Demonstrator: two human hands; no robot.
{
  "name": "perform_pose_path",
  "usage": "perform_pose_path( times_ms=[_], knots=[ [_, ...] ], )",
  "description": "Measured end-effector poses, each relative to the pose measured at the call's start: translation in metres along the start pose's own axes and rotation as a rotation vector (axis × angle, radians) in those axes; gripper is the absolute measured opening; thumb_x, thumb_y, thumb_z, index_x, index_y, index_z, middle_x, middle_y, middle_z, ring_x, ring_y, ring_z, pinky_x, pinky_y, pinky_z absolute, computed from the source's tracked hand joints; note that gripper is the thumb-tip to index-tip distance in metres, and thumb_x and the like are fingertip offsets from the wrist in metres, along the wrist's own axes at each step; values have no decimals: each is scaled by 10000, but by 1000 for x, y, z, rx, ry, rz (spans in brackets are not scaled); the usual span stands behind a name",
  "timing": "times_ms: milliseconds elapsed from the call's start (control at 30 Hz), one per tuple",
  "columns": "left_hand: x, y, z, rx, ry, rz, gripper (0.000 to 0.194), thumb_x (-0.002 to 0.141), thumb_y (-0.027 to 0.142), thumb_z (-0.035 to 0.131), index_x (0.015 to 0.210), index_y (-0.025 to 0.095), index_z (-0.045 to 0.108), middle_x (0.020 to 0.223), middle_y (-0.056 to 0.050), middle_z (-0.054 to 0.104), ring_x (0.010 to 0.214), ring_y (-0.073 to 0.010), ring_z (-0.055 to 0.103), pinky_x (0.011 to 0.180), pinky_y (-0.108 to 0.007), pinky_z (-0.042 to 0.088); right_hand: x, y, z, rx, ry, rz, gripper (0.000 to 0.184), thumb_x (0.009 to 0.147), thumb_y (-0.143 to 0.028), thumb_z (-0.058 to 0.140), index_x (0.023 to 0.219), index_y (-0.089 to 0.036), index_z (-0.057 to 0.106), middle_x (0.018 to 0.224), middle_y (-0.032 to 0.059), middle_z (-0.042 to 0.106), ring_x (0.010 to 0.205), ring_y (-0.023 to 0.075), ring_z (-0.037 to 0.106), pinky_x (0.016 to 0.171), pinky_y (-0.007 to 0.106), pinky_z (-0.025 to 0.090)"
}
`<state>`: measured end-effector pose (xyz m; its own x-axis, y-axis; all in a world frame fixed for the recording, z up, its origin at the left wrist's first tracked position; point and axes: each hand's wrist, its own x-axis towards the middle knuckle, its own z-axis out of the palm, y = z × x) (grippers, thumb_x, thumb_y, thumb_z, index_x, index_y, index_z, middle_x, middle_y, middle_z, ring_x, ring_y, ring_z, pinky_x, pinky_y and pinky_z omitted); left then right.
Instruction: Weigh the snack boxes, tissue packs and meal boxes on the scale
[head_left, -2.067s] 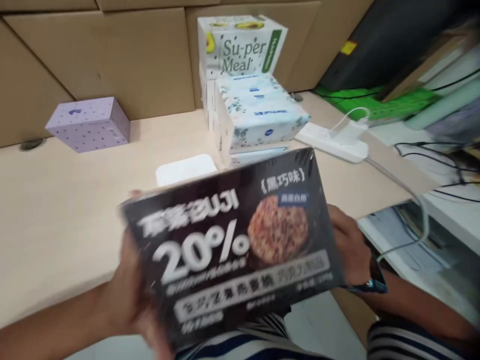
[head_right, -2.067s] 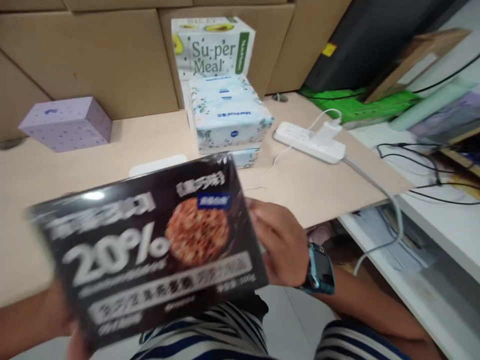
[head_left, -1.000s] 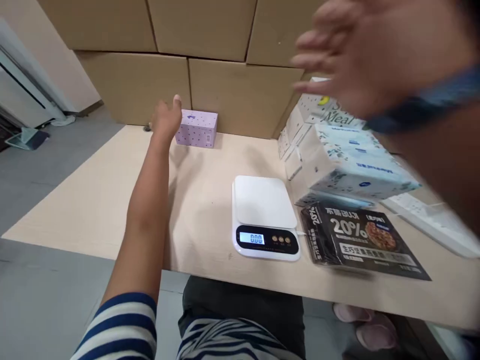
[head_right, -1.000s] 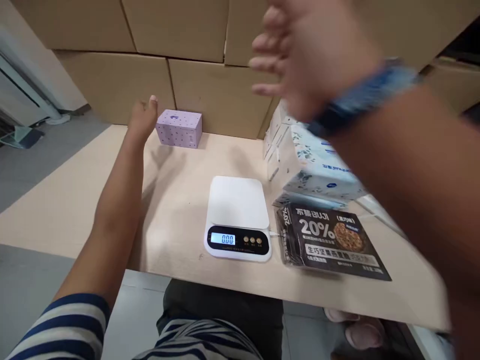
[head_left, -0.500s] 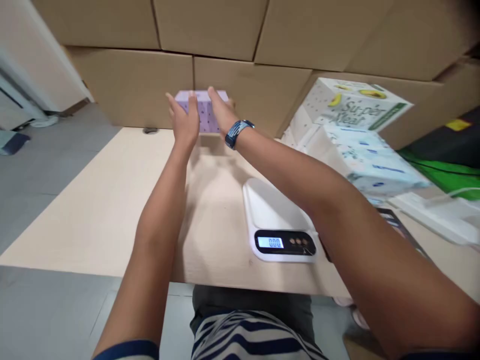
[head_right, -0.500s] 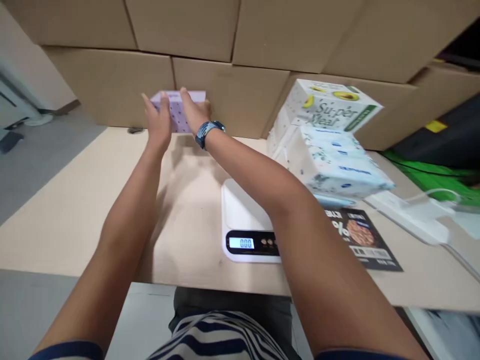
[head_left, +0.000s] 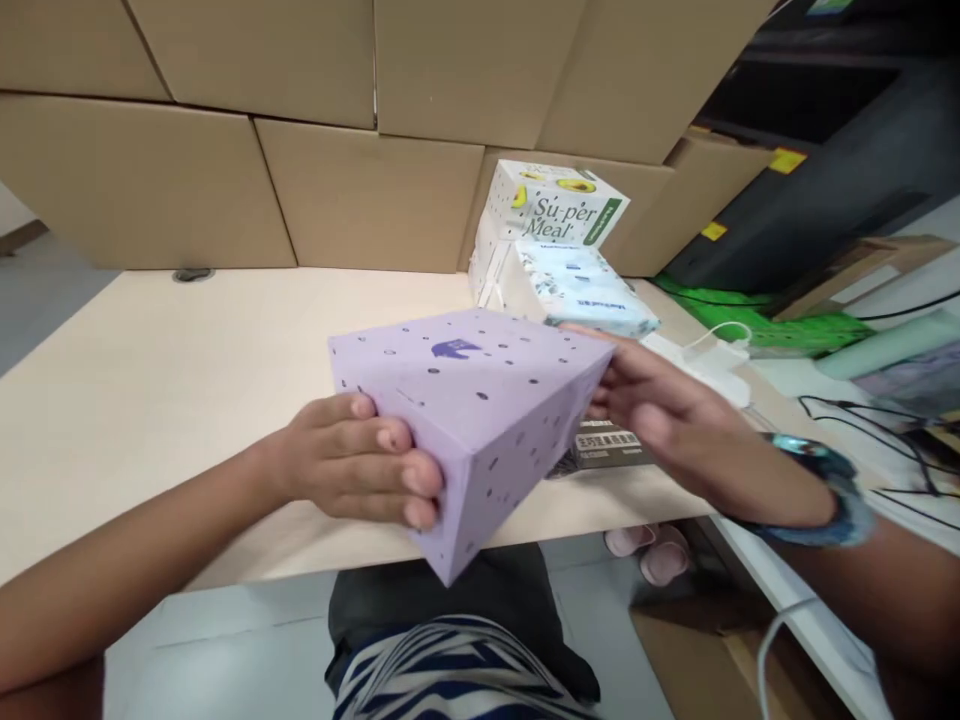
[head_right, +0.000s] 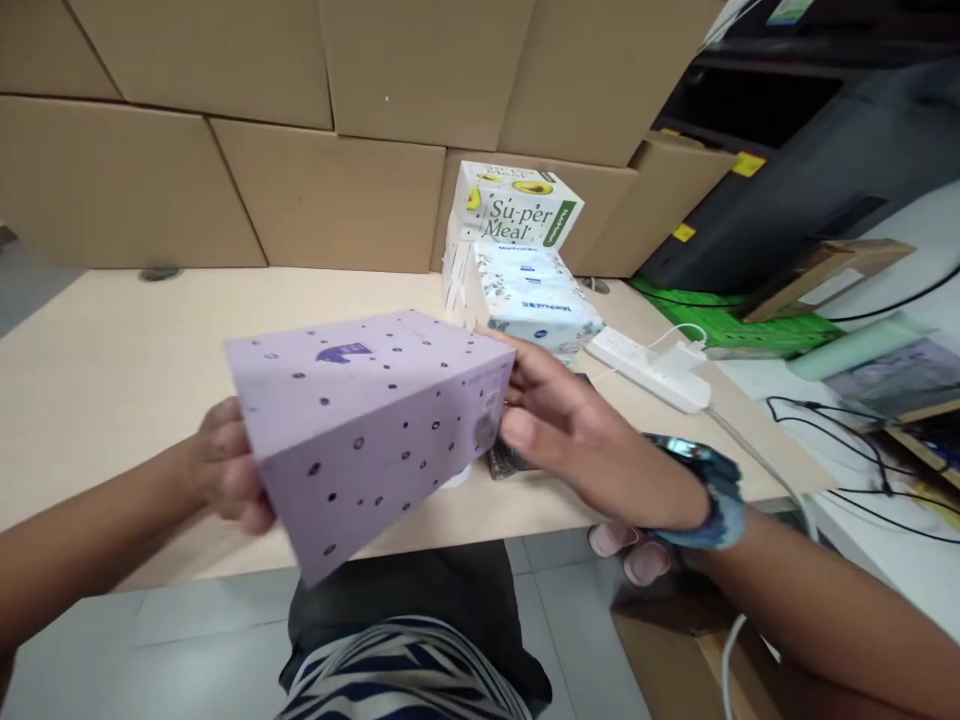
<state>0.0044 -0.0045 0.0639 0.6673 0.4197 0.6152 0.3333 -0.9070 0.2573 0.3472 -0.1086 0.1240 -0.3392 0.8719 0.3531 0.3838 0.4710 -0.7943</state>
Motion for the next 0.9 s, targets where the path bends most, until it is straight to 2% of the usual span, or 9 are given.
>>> perform_pose_path(
  times_ms=[67,167,333,433,500,600,700,800,900],
  knots=[
    [-10,-11,17,40,-33,289,829,1026,447,756,1641,758,295,1225,212,863,987,-170,899,843,-330,791,-7,26,5,-9,-14,-26,663,1089,-629,621,1682,-348,531,1483,142,765,1229,277,819,994,445,735],
    [-21,-25,30,130,-13,481,1038,1044,150,723,1725,679,145,1322,153,853,1186,-172,859,1107,-363,728,0,61,9,-76,72,-71,686,1064,-546,710,1679,-336,491,1544,138,726,1290,257,789,1037,430,712],
    [-40,-27,38,38,-23,383,931,1040,117,703,1691,654,309,1366,147,833,1276,-176,822,1158,-415,695,5,84,6,-516,141,-253,575,1059,-328,724,1615,-357,583,1501,105,752,1227,289,802,938,434,729],
    [-43,-24,44,1,-17,428,835,1014,176,759,1657,605,442,1371,142,835,1322,-175,806,1167,-398,687,4,85,0,-779,65,-325,464,1068,-324,706,1531,-317,679,1206,94,818,896,252,798,680,365,660],
    [-41,-23,47,6,47,450,758,1024,293,779,1691,483,471,1405,68,837,1412,-195,759,1168,-374,685,6,86,-2,-846,49,-351,471,1079,-377,696,1538,-279,671,1008,68,790,699,210,714,542,326,543],
    [-39,-25,50,4,195,375,737,1101,446,666,1769,327,377,1527,-71,766,1551,-225,655,1197,-387,664,12,90,-3,-853,46,-414,483,1097,-419,673,1552,-258,647,858,30,763,652,196,681,530,312,485],
    [-41,-27,54,32,281,247,781,1116,452,642,1799,332,283,1610,-120,672,1553,-220,646,1227,-393,641,20,97,-2,-885,34,-463,459,1078,-463,698,1496,-273,694,823,30,786,670,213,706,536,326,474],
    [-46,-28,56,82,208,195,843,1125,380,629,1824,361,157,1627,-124,638,1540,-230,648,1188,-375,665,24,102,0,-877,74,-518,399,1069,-455,705,1427,-283,744,784,25,785,633,209,704,531,330,483],
    [-49,-29,56,113,62,119,925,1148,451,568,1827,370,-55,1758,-157,517,1626,-290,568,1216,-451,644,25,101,2,-832,124,-585,406,1080,-333,679,1481,-280,717,746,17,754,564,181,657,502,313,481]
  ],
)
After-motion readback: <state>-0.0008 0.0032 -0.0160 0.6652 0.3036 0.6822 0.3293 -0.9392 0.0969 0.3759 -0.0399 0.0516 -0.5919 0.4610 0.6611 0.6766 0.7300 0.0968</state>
